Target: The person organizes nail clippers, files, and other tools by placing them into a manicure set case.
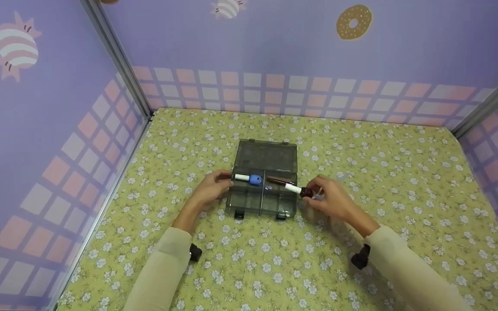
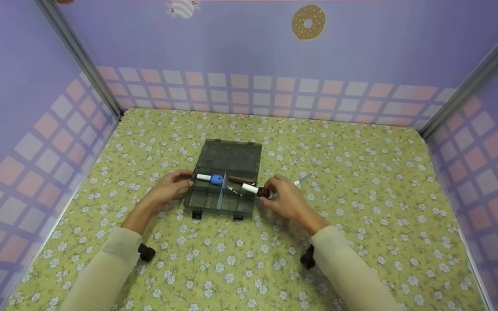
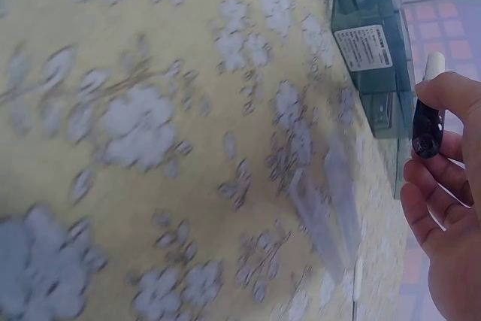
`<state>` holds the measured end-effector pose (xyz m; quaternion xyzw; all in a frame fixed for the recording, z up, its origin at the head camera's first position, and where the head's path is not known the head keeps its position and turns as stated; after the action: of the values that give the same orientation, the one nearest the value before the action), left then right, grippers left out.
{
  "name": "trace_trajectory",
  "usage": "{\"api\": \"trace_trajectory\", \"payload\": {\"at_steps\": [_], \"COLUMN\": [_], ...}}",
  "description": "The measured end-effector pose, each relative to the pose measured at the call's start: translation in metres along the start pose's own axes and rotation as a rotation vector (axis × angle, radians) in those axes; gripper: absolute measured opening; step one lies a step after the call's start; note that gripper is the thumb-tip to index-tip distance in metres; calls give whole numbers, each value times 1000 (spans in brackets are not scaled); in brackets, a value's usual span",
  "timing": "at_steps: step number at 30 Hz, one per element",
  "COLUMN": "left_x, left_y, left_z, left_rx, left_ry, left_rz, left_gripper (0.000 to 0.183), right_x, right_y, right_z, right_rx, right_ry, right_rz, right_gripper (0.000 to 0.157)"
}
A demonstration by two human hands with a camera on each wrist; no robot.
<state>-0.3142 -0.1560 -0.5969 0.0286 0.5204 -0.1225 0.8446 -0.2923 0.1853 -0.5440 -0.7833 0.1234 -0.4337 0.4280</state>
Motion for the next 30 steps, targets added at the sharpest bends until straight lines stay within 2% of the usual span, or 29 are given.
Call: {"api": "trace_trajectory", "payload": {"at_steps": [11,22,30], "left_x": [0,0,0], "left_y": [0,3,2], "left_z": [-1,-2,-2], "left_rx": [-9,27,22], "left_ry": [12,23,20], "left_rz": [-25,16,23], "left_gripper": [46,47,46], "right_x": [10,21,31], "right_y": [10,21,30], "right_z": [-26,-47,-64], "right_rx": [-11,-28,-61], "right_ry": [-5,-24,-43], "right_rz": [-26,-20,-57], "right_gripper": [26,27,25]}}
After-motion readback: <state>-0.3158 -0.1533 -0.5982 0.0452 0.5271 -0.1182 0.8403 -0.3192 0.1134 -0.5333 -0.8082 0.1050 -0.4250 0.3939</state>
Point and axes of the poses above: each hand's wrist, its own z-axis away from the middle knuckle, its own y-axis out of the palm, x = y × z, the point moved 8 cm from there along -z, towards the middle knuckle, and after that the axes turned 10 degrees about -y, right-handed, at the moved point
